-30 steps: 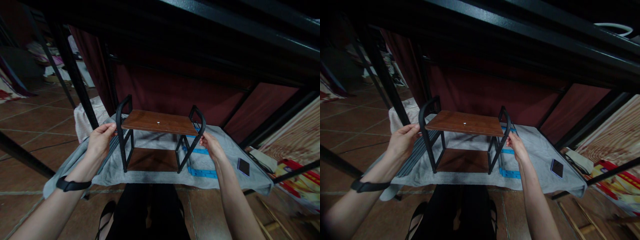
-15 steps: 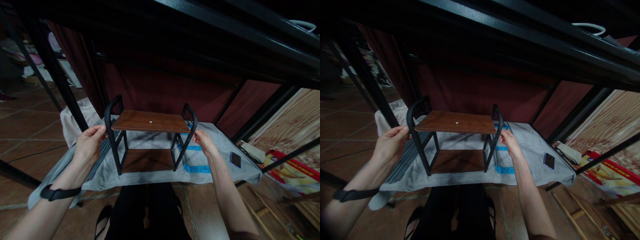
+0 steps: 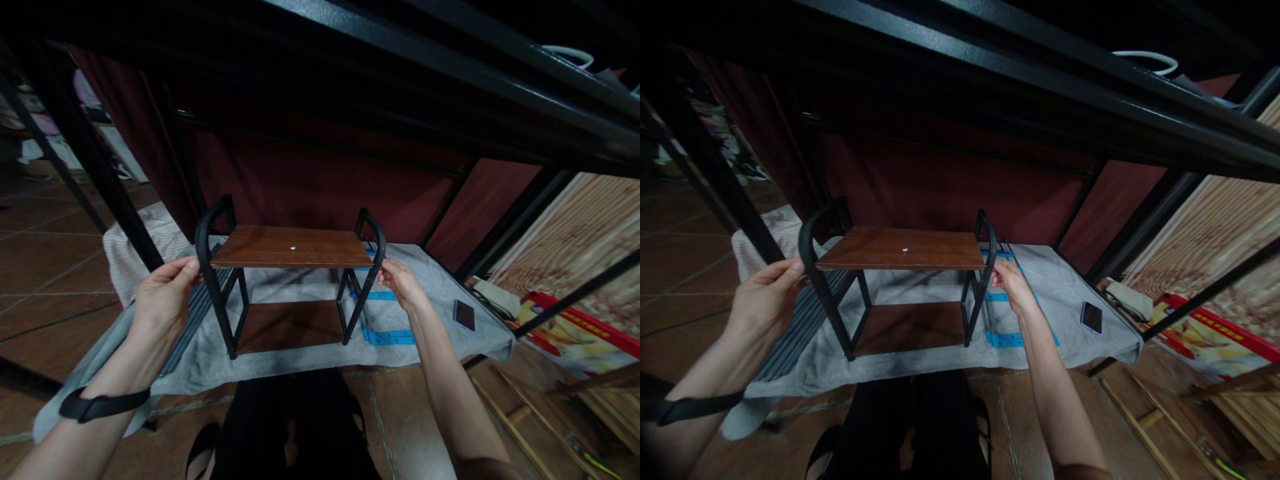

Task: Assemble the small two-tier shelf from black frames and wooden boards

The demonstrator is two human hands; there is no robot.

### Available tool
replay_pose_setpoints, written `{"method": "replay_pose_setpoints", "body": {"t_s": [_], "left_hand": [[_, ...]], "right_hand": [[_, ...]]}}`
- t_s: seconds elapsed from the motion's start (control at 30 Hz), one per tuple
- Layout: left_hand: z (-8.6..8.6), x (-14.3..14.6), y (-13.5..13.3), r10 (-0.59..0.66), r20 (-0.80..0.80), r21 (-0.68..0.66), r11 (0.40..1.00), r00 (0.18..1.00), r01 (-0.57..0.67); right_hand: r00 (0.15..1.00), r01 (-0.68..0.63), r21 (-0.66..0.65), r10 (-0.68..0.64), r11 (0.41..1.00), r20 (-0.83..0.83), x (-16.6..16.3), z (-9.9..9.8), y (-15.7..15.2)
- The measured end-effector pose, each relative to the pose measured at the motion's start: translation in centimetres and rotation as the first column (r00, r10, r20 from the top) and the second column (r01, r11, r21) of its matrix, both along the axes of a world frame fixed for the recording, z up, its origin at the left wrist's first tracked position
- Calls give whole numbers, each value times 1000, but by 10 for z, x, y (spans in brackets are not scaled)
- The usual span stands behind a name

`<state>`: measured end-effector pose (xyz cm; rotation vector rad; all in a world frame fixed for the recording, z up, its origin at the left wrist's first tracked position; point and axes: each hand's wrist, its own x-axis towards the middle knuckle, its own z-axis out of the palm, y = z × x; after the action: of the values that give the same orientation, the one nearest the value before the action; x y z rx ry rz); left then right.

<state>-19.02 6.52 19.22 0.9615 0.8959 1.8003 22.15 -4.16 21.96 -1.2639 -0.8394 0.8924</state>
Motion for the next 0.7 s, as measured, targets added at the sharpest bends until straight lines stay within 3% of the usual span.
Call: {"method": "replay_pose_setpoints", "body": {"t_s": [0.7], "left_hand": [[0, -1, -1, -28, -48, 36, 999, 998, 30]], "right_hand": [[999, -36, 18, 36, 999, 5, 2, -1, -3]]}}
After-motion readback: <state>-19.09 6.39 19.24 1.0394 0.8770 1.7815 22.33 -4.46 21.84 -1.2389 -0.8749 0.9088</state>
